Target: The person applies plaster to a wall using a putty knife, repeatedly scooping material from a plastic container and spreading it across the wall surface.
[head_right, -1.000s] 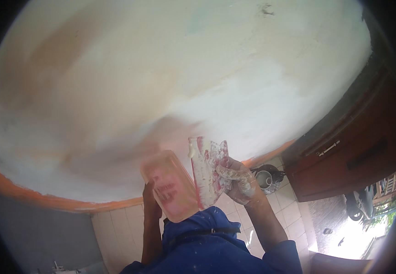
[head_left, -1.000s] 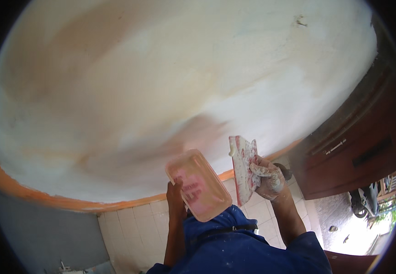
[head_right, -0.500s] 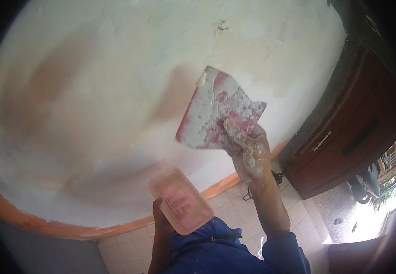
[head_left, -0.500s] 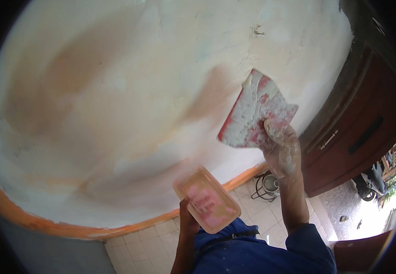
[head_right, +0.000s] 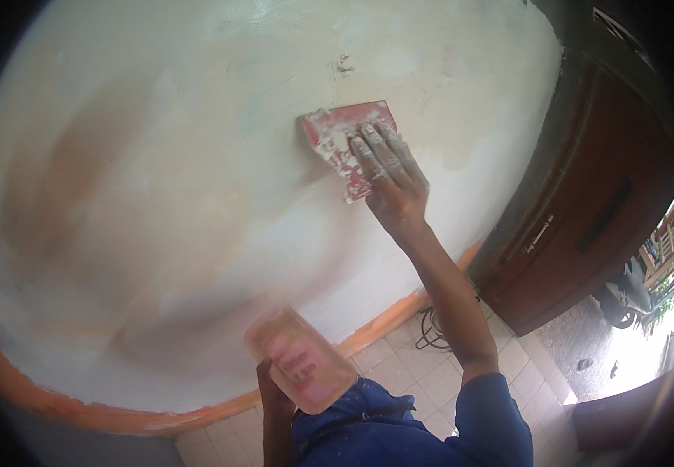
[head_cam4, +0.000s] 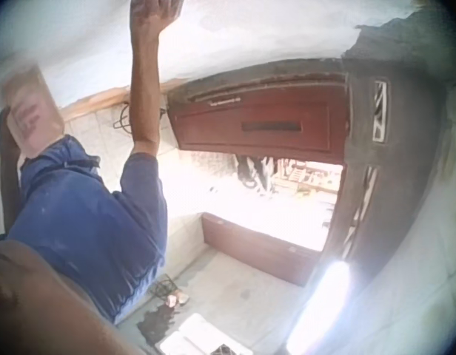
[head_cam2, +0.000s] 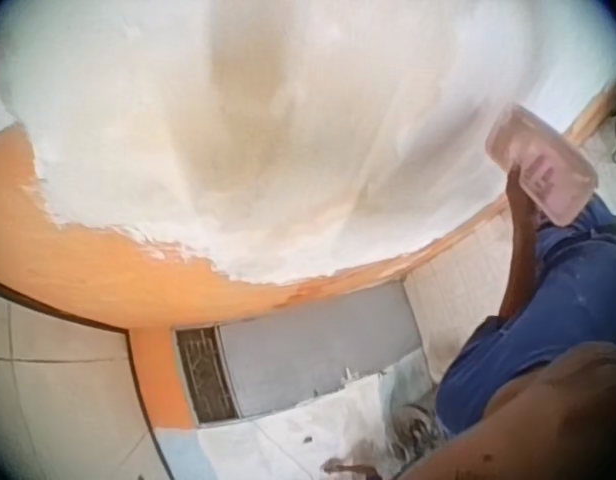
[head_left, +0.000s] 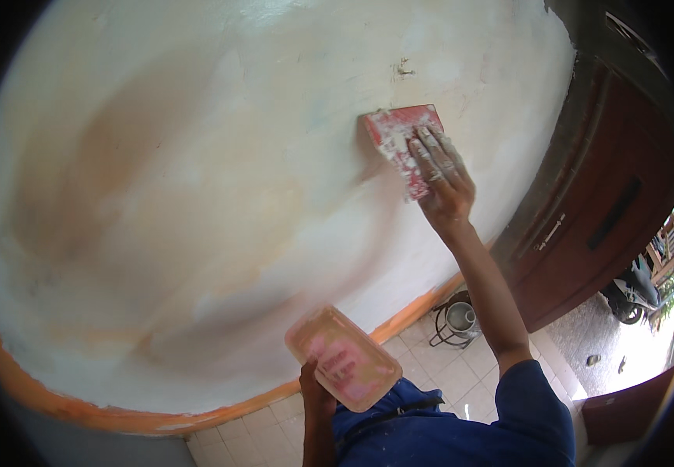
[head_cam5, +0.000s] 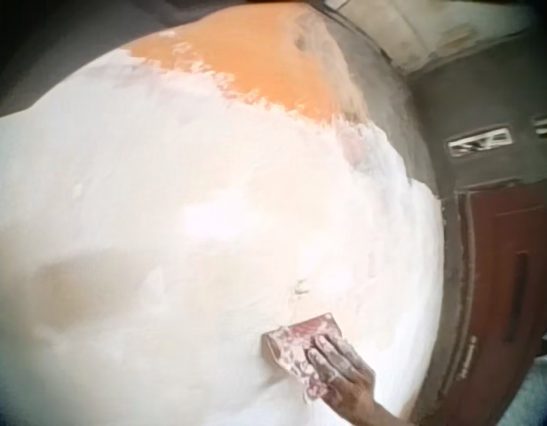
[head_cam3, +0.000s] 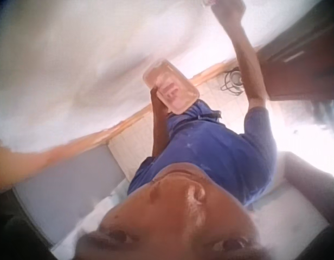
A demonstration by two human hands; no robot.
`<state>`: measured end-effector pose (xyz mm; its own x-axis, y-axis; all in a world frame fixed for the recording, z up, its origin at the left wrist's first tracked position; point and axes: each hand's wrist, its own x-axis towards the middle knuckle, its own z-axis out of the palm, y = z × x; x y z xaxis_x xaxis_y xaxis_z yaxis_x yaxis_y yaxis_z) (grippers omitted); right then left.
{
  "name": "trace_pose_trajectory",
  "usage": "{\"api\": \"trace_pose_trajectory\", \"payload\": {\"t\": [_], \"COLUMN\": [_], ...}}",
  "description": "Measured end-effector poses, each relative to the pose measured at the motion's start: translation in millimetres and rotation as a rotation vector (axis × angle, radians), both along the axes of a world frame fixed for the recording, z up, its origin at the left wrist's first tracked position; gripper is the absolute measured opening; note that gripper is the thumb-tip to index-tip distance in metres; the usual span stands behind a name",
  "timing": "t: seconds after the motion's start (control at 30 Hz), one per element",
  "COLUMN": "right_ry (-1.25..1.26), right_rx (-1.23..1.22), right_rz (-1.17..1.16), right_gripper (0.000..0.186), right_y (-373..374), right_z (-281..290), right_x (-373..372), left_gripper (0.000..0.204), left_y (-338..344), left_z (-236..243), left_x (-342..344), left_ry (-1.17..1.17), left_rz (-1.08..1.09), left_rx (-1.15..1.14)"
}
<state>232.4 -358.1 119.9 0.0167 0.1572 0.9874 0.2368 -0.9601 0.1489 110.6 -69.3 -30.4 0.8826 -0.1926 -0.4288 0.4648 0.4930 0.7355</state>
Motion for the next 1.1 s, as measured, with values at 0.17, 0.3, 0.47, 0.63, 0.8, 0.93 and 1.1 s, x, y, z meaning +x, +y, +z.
{"api": "trace_pose_trajectory", "payload": {"t": [0.17,0.3,0.47,0.63,0.8,0.93,1.1], "right_ry": [0.112,0.208,0.092,0.079,0.186,0.240,0.122], "right_rx": [0.047,0.070,0.120,-0.029,0.040,0.140,0.230], "right_rz": [-0.049,-0.047,-0.024,-0.061,-0.011,0.000,0.060], "right_gripper": [0.051,0.049,0.041,0.037,0.040,0.042,0.050], "right_y": [-12,-15,-9,-10,-8,-3,24], "right_z": [-32,-55,-17,8,-40,-21,37], "right_x": [16,0,-30,-7,-17,-42,-36], "left_gripper": [0.064,0.064,0.053,0.050,0.055,0.056,0.055], "left_y": [-1,0,4,1,9,15,16], "left_z": [-9,-16,-12,-14,-18,-19,-23], "left_x": [-1,-1,-5,-7,-8,-10,-11], "left_ry": [-0.002,-0.016,0.012,-0.010,-0.021,0.009,-0.013], "left_rz": [0.028,0.031,0.050,0.027,0.041,0.070,0.044], "left_rx": [-0.053,-0.047,-0.051,-0.016,-0.090,-0.033,-0.056]}}
